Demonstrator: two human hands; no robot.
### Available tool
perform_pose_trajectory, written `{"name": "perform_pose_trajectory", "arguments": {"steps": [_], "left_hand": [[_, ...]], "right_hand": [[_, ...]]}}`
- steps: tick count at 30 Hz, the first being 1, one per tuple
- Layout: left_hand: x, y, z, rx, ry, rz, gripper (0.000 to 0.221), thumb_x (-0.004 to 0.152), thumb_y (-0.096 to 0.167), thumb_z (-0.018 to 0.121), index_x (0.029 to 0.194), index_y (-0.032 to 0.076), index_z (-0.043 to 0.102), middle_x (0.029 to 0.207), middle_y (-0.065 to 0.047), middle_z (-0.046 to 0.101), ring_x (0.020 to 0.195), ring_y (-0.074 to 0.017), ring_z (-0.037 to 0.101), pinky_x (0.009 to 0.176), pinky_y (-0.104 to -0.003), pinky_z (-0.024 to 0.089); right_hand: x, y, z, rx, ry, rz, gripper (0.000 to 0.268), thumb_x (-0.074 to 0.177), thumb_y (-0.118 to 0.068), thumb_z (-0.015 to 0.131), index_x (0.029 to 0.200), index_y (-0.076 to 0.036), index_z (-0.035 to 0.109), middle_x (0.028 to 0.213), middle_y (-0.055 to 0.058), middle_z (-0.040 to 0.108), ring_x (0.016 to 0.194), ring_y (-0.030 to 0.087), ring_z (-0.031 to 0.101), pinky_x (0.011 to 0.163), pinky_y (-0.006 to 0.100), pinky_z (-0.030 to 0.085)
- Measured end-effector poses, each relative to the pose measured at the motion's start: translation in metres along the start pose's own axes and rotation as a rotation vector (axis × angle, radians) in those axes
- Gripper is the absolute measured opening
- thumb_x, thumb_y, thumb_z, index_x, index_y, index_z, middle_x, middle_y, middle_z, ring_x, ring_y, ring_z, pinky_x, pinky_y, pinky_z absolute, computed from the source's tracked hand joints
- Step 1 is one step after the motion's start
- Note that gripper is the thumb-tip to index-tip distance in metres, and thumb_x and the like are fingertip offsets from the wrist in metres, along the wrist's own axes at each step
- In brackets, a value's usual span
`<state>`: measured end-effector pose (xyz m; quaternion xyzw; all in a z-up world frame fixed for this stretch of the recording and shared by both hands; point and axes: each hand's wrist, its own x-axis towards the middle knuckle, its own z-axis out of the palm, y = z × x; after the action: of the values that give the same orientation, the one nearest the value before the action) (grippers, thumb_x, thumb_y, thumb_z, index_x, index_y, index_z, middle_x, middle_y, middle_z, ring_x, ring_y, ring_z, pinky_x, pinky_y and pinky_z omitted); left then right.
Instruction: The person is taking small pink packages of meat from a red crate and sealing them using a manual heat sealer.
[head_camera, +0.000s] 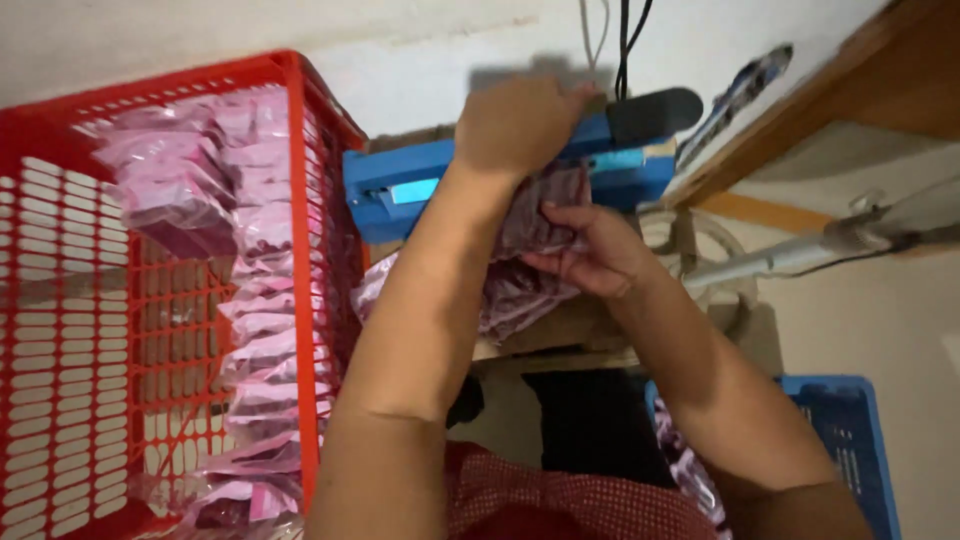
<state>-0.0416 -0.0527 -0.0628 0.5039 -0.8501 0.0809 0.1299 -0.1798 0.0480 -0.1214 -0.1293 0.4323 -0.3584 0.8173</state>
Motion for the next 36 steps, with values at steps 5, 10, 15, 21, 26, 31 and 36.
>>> {"name": "perform_pose_trajectory", "arguments": {"steps": [5, 10, 15, 21, 26, 31, 36], "left_hand": [[0.003, 0.011, -0.038, -0.307, -0.371, -0.388, 0.06, 0.103, 0.049, 0.028, 0.117, 0.012, 0.073, 0.117, -0.017, 0.072, 0.104, -0.0466, 0.067, 0.083, -0.059, 0.053], [0.002, 0.014, -0.05, -0.371, -0.435, -0.413, 0.058, 0.103, 0.044, 0.028, 0.124, 0.01, 0.07, 0.128, -0.015, 0.069, 0.115, -0.0428, 0.063, 0.092, -0.058, 0.049], [0.002, 0.011, -0.036, -0.286, -0.393, -0.345, 0.055, 0.106, 0.042, 0.03, 0.117, 0.009, 0.072, 0.121, -0.015, 0.071, 0.112, -0.0447, 0.064, 0.088, -0.06, 0.052], [0.003, 0.008, -0.039, -0.261, -0.352, -0.297, 0.059, 0.102, 0.048, 0.029, 0.12, 0.009, 0.069, 0.117, -0.014, 0.073, 0.115, -0.0362, 0.069, 0.1, -0.053, 0.052], [0.008, -0.006, -0.051, -0.155, -0.331, -0.1, 0.047, 0.104, 0.033, 0.033, 0.121, 0.006, 0.067, 0.12, -0.02, 0.069, 0.114, -0.0436, 0.068, 0.097, -0.052, 0.055], [0.008, -0.006, -0.075, -0.522, -0.347, -0.452, 0.052, 0.104, 0.051, 0.035, 0.108, 0.009, 0.065, 0.1, -0.015, 0.073, 0.092, -0.0378, 0.066, 0.077, -0.049, 0.048], [0.003, 0.012, -0.056, -0.403, -0.385, -0.455, 0.05, 0.102, 0.045, 0.033, 0.112, 0.01, 0.067, 0.111, -0.018, 0.073, 0.102, -0.0439, 0.067, 0.084, -0.053, 0.05]], "right_hand": [[-0.008, -0.008, -0.003, 0.046, -0.011, 0.061, 0.049, 0.085, -0.023, 0.067, 0.132, -0.015, 0.064, 0.121, 0.011, 0.072, 0.114, 0.034, 0.067, 0.094, 0.062, 0.055], [-0.003, -0.016, -0.012, -0.011, -0.102, 0.095, 0.05, 0.084, -0.023, 0.068, 0.133, -0.016, 0.062, 0.124, 0.012, 0.071, 0.115, 0.031, 0.066, 0.096, 0.053, 0.055], [0.012, -0.012, -0.01, -0.071, -0.02, 0.075, 0.046, 0.085, -0.018, 0.068, 0.131, -0.019, 0.063, 0.119, 0.009, 0.073, 0.11, 0.03, 0.069, 0.092, 0.058, 0.057], [0.023, -0.011, -0.013, 0.062, -0.02, 0.117, 0.043, 0.087, -0.018, 0.076, 0.127, -0.006, 0.066, 0.12, 0.019, 0.073, 0.11, 0.044, 0.071, 0.094, 0.063, 0.056], [0.031, -0.009, -0.018, 0.098, -0.02, 0.11, 0.043, 0.086, -0.015, 0.076, 0.126, -0.004, 0.066, 0.12, 0.021, 0.073, 0.111, 0.046, 0.069, 0.096, 0.066, 0.054], [-0.004, -0.016, 0.014, -0.017, 0.069, 0.089, 0.036, 0.089, -0.014, 0.067, 0.124, -0.017, 0.065, 0.113, 0.008, 0.074, 0.109, 0.027, 0.069, 0.096, 0.052, 0.057], [0.005, -0.011, 0.004, -0.022, 0.055, 0.088, 0.038, 0.086, -0.015, 0.068, 0.124, -0.021, 0.066, 0.111, 0.006, 0.075, 0.105, 0.025, 0.071, 0.09, 0.051, 0.058]]}}
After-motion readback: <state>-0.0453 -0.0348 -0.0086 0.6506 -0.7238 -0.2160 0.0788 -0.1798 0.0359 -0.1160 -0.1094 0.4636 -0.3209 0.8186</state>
